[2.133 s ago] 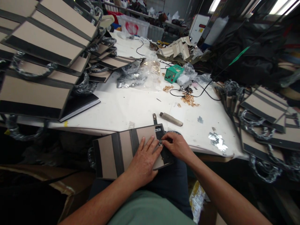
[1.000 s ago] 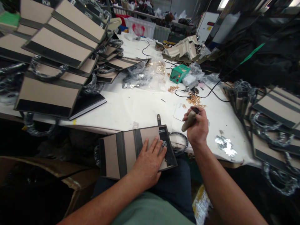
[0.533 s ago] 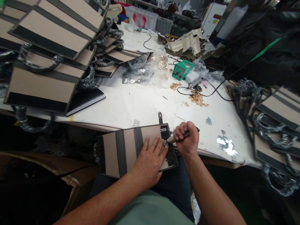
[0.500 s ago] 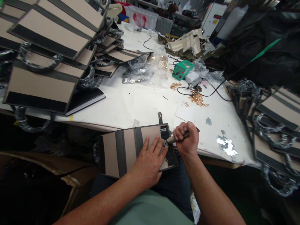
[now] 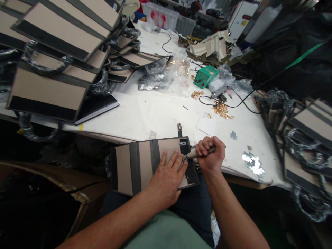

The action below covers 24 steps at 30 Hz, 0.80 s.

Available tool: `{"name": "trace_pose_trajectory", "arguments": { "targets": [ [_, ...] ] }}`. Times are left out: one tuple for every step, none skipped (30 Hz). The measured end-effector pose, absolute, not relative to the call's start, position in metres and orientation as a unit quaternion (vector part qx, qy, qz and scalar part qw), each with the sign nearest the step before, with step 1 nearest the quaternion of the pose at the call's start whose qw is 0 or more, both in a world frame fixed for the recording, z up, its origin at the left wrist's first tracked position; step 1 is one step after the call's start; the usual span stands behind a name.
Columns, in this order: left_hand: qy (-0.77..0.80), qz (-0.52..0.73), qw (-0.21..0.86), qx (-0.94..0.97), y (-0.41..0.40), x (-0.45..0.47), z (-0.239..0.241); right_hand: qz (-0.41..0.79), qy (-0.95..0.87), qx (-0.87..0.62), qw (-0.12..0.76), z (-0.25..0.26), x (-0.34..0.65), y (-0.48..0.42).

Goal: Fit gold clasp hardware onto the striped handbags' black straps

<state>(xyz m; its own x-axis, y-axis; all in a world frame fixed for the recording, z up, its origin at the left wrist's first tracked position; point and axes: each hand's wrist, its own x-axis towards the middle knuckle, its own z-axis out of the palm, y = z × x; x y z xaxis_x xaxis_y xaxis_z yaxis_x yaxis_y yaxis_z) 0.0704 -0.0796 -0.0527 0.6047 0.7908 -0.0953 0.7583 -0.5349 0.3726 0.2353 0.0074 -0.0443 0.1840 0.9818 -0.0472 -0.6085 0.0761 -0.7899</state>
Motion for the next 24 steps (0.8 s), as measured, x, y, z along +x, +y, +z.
{"name": "trace_pose_trajectory", "arguments": {
  "targets": [
    [0.442,0.04,0.191,0.876,-0.079,0.071,-0.053,0.582,-0.26,-0.353,0.685,-0.045,0.236,0.009],
    [0.441,0.039,0.192,0.876,-0.079,0.071,-0.053,0.584,-0.254,-0.355,0.685,-0.046,0.236,0.01],
    [0.439,0.038,0.193,0.877,-0.078,0.071,-0.054,0.586,-0.246,-0.359,0.684,-0.046,0.236,0.011],
    [0.437,0.038,0.195,0.877,-0.078,0.071,-0.054,0.589,-0.238,-0.362,0.682,-0.047,0.236,0.012],
    [0.436,0.039,0.197,0.877,-0.078,0.071,-0.054,0.591,-0.232,-0.366,0.681,-0.047,0.236,0.014],
    [0.434,0.04,0.199,0.878,-0.078,0.071,-0.055,0.591,-0.231,-0.37,0.679,-0.047,0.235,0.014],
    [0.434,0.041,0.2,0.878,-0.077,0.071,-0.055,0.589,-0.236,-0.373,0.677,-0.047,0.234,0.015],
    [0.434,0.042,0.201,0.877,-0.077,0.071,-0.055,0.585,-0.248,-0.375,0.675,-0.047,0.233,0.014],
    [0.434,0.042,0.201,0.877,-0.077,0.071,-0.055,0.58,-0.267,-0.376,0.671,-0.046,0.231,0.013],
    [0.434,0.042,0.201,0.877,-0.077,0.071,-0.055,0.573,-0.292,-0.377,0.666,-0.046,0.228,0.011],
    [0.435,0.043,0.202,0.877,-0.077,0.071,-0.054,0.565,-0.321,-0.378,0.66,-0.045,0.225,0.008],
    [0.435,0.043,0.202,0.876,-0.077,0.07,-0.054,0.554,-0.351,-0.379,0.653,-0.044,0.222,0.004],
    [0.436,0.043,0.203,0.876,-0.077,0.07,-0.054,0.538,-0.383,-0.384,0.645,-0.043,0.219,0.0],
    [0.437,0.043,0.204,0.875,-0.077,0.07,-0.054,0.518,-0.417,-0.393,0.635,-0.042,0.216,-0.005],
    [0.438,0.044,0.205,0.874,-0.077,0.07,-0.054,0.494,-0.458,-0.405,0.618,-0.042,0.213,-0.01],
    [0.438,0.045,0.206,0.874,-0.078,0.07,-0.054,0.464,-0.507,-0.416,0.595,-0.042,0.21,-0.015],
    [0.438,0.048,0.207,0.874,-0.078,0.07,-0.054,0.432,-0.56,-0.424,0.565,-0.042,0.208,-0.019],
    [0.437,0.051,0.208,0.874,-0.079,0.07,-0.054,0.401,-0.609,-0.429,0.534,-0.042,0.206,-0.022],
    [0.437,0.057,0.208,0.873,-0.08,0.069,-0.055,0.374,-0.644,-0.431,0.51,-0.043,0.204,-0.024],
    [0.439,0.064,0.207,0.872,-0.081,0.069,-0.055,0.359,-0.659,-0.433,0.498,-0.044,0.203,-0.025],
    [0.442,0.071,0.205,0.87,-0.082,0.068,-0.055,0.358,-0.654,-0.437,0.503,-0.044,0.203,-0.024],
    [0.446,0.078,0.203,0.868,-0.083,0.067,-0.055,0.372,-0.632,-0.441,0.518,-0.043,0.203,-0.023],
    [0.452,0.083,0.202,0.865,-0.083,0.067,-0.055,0.393,-0.599,-0.442,0.54,-0.04,0.205,-0.021],
    [0.458,0.087,0.202,0.862,-0.084,0.066,-0.055,0.418,-0.566,-0.436,0.561,-0.036,0.207,-0.019]
  ]
}}
